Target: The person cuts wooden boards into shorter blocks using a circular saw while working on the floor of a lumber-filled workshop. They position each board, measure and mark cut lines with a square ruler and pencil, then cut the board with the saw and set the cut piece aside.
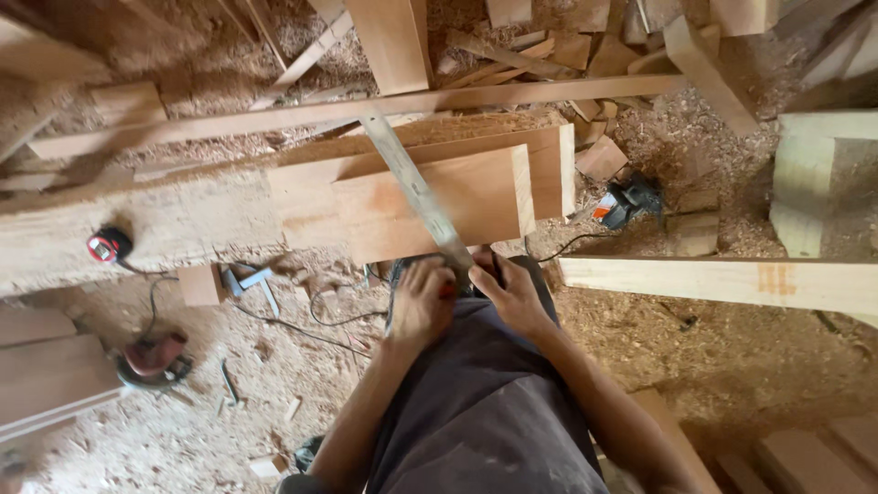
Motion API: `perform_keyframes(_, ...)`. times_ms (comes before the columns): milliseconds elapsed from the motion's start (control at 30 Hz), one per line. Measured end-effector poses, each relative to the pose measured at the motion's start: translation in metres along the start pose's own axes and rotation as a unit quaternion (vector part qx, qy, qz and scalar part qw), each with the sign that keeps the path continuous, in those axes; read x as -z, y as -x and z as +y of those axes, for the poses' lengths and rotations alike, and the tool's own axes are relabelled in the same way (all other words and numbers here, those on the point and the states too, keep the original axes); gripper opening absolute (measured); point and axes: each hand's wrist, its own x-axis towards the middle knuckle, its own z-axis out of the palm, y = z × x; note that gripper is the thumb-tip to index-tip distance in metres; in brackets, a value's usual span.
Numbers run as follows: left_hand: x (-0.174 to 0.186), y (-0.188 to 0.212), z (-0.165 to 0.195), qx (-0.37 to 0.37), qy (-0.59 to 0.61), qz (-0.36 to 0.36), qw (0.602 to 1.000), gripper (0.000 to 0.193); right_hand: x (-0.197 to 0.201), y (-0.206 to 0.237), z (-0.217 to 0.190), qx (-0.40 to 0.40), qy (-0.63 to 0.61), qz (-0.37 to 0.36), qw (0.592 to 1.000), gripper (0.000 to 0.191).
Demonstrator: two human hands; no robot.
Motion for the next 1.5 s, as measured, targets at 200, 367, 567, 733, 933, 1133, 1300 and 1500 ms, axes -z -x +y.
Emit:
perform_keyframes(200,0.006,-0.002,-0.017,-0.092,-0.086,-0.127,0.984,0.043,-0.018,-0.003,0.026,-0.040,0.110,0.098,0.988,0.025)
perform_keyframes(367,0.026,-0.045,-0.053,-0.191,-0.140,-0.196,0.952,0.094,-0.035,-0.021,0.024,-0.084,-0.035,0.163,0.982,0.025)
perform_keyframes(567,0.042,-0.080,-0.082,-0.283,-0.151,-0.195,0.927,0.098,-0.050,-0.027,0.016,-0.076,-0.091,0.201,0.972,0.022)
perform_keyframes(733,0.042,-0.078,-0.083,-0.253,-0.177,-0.243,0.919,0.099,-0.056,-0.026,0.014,-0.065,-0.128,0.234,0.962,0.019)
perform_keyframes(933,0.042,-0.078,-0.083,-0.243,-0.193,-0.258,0.915,0.095,-0.057,-0.027,0.015,-0.062,-0.135,0.241,0.959,0.022)
perform_keyframes(1133,0.044,-0.079,-0.077,-0.247,-0.184,-0.241,0.920,0.091,-0.056,-0.026,0.014,-0.069,-0.095,0.246,0.962,0.024)
perform_keyframes(1300,0.046,-0.080,-0.076,-0.253,-0.153,-0.222,0.929,0.091,-0.051,-0.026,0.011,-0.065,-0.106,0.216,0.968,0.023)
perform_keyframes(1500,0.045,-0.080,-0.079,-0.258,-0.153,-0.217,0.929,0.090,-0.052,-0.025,0.011,-0.087,-0.095,0.237,0.963,0.021)
